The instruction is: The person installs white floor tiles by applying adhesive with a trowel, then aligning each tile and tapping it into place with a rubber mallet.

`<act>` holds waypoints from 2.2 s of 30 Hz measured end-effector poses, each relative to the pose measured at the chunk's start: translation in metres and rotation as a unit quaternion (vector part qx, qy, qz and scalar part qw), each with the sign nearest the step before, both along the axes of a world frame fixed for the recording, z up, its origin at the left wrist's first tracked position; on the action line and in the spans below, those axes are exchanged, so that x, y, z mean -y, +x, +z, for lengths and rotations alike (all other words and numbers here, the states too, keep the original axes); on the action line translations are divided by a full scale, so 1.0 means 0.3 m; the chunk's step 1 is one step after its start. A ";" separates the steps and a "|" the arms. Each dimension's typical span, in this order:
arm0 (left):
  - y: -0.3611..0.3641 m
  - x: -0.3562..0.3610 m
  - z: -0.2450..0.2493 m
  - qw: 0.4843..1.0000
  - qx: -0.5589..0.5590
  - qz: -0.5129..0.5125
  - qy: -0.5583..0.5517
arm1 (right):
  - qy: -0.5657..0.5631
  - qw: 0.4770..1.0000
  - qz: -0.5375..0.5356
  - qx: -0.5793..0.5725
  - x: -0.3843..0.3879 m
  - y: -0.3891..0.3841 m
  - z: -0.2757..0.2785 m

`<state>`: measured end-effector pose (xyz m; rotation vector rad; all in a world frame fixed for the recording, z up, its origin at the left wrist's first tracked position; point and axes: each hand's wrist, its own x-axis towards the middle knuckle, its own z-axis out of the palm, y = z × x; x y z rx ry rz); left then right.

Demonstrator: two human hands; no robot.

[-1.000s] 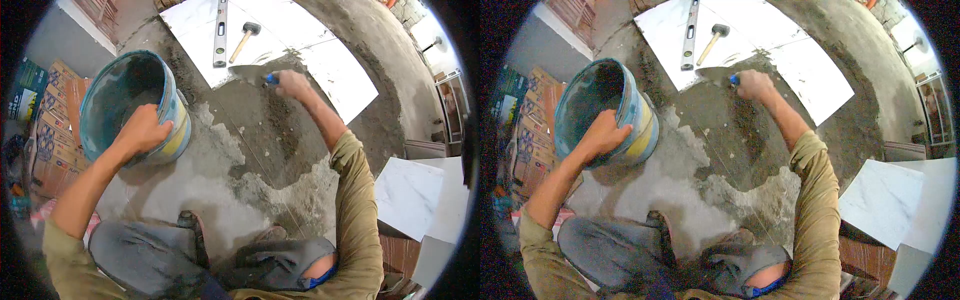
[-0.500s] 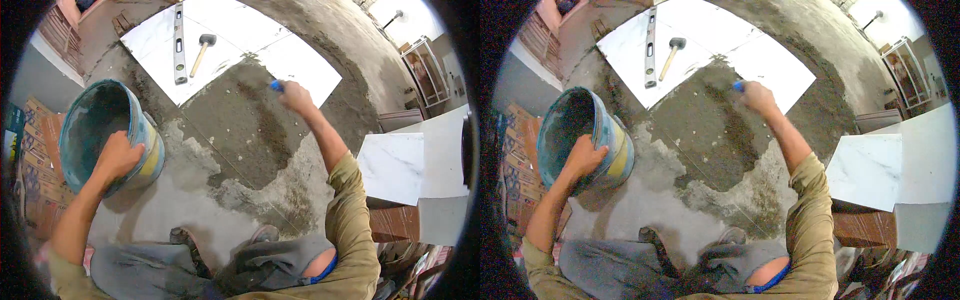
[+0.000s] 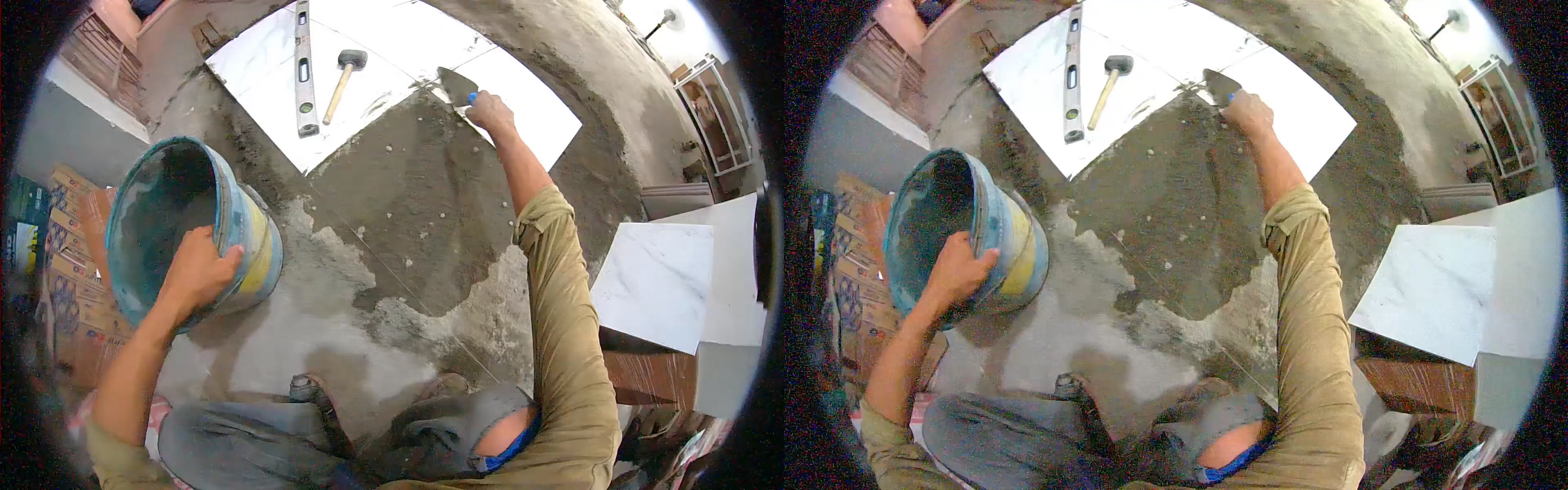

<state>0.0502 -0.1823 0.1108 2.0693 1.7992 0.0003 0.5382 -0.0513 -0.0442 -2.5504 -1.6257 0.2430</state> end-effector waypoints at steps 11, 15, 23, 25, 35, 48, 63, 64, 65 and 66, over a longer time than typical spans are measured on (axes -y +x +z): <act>-0.038 -0.020 -0.034 0.999 0.021 -0.013 -0.035 | -0.014 0.998 0.053 0.015 -0.012 -0.070 -0.011; -0.086 -0.040 -0.082 0.998 0.000 -0.062 -0.001 | -0.025 0.977 0.212 0.003 0.025 -0.271 -0.053; -0.081 -0.018 -0.078 0.994 -0.028 -0.098 0.031 | 0.163 0.919 0.355 -0.059 0.570 -0.538 0.143; -0.068 -0.002 -0.042 0.994 -0.020 -0.100 0.028 | 0.203 0.934 0.280 -0.085 0.739 -0.502 0.132; -0.080 -0.024 -0.019 0.989 0.007 -0.146 -0.012 | 0.113 0.914 -0.320 -0.224 1.542 0.021 -0.240; -0.232 -0.010 0.062 0.943 -0.017 -0.205 -0.261 | 0.044 0.955 -0.291 -0.047 1.813 0.236 -0.342; -0.453 -0.421 -0.651 0.920 -0.180 -0.185 -0.295 | -0.147 0.986 0.060 -0.051 1.381 -0.177 0.476; -0.484 -0.419 -0.711 0.915 -0.186 -0.182 -0.308 | -0.168 0.977 0.122 -0.043 1.352 -0.224 0.548; -0.503 -0.420 -0.755 0.912 -0.187 -0.180 -0.318 | -0.186 0.965 0.183 -0.038 1.333 -0.273 0.608; -0.511 -0.422 -0.798 0.908 -0.192 -0.180 -0.326 | -0.193 0.967 0.160 -0.037 1.320 -0.324 0.661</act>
